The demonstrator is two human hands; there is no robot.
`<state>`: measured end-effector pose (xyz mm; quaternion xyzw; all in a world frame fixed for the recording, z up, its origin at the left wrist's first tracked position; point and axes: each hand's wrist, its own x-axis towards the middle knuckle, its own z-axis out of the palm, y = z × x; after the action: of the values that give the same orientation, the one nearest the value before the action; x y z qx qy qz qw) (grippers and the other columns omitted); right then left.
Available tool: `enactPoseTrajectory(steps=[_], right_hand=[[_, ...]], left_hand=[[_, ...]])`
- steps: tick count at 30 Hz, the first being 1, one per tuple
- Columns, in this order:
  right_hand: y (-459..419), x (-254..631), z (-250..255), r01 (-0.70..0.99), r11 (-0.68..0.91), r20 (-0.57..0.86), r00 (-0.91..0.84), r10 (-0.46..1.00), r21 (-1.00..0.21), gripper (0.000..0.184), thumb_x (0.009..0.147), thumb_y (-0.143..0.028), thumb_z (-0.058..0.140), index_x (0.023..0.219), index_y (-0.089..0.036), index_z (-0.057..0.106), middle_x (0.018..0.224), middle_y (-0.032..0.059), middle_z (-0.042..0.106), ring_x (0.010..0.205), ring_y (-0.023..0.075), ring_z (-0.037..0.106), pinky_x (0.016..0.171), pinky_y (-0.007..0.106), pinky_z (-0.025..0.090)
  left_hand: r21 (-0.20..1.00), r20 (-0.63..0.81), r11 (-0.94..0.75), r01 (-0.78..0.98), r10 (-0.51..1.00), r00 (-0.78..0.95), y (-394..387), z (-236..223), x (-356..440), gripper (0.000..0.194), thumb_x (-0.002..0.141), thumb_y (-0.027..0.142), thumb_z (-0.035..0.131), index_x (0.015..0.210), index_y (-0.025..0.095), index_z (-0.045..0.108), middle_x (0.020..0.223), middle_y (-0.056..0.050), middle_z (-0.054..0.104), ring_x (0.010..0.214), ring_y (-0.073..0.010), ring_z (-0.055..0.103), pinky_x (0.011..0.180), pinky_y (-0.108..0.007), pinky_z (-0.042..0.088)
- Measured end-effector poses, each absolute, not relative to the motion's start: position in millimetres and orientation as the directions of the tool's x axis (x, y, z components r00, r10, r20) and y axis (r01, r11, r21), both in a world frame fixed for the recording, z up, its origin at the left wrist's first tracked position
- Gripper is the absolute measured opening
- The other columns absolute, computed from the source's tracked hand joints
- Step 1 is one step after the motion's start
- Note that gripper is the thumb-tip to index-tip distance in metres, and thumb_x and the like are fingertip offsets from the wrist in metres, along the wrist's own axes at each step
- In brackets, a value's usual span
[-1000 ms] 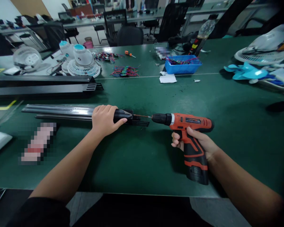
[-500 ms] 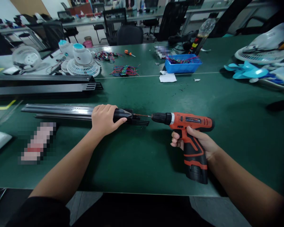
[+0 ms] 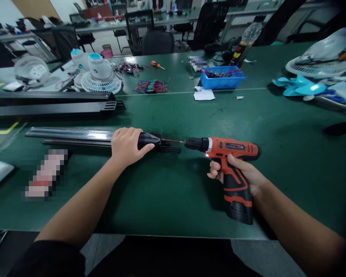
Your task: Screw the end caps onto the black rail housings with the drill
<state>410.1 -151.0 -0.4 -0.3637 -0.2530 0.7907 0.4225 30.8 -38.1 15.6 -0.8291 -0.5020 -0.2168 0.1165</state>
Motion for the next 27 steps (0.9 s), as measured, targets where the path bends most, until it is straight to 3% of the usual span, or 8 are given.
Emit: enactPoseTrajectory(steps=[5,20,27], right_hand=[[-150.6,410.2,-0.8,-0.473,-0.514,-0.366,-0.373,0.853,-0.716,0.036,0.086,-0.052,0.091,0.094,-0.020,0.077,0.086,0.0018,0.071,0.081,0.0188,0.074,0.098,0.036,0.065],[-150.5,407.6,4.8,-0.511,-0.508,-0.345,-0.384,0.856,-0.693,0.028,0.091,-0.041,0.086,0.106,-0.019,0.076,0.088,0.0043,0.076,0.080,0.0203,0.078,0.085,0.030,0.070],[-151.0,406.9,5.9,-0.514,-0.519,-0.362,-0.379,0.852,-0.683,0.036,0.087,-0.046,0.092,0.103,-0.017,0.080,0.088,0.0042,0.076,0.083,0.0190,0.077,0.089,0.028,0.067]], left_hand=[[0.025,0.487,-0.470,0.883,0.776,0.399,-37.9,14.7,30.5,0.068,0.097,0.083,0.046,0.109,0.023,0.076,0.102,-0.014,0.080,0.098,-0.0379,0.072,0.095,-0.054,0.050],[0.046,0.463,-0.469,0.882,0.793,0.397,-38.9,17.1,31.1,0.068,0.097,0.083,0.046,0.110,0.022,0.075,0.105,-0.015,0.081,0.101,-0.0392,0.071,0.096,-0.055,0.049],[0.033,0.478,-0.469,0.883,0.783,0.398,-37.7,15.1,30.6,0.071,0.096,0.085,0.045,0.110,0.022,0.076,0.104,-0.014,0.081,0.099,-0.0378,0.072,0.095,-0.054,0.050]])
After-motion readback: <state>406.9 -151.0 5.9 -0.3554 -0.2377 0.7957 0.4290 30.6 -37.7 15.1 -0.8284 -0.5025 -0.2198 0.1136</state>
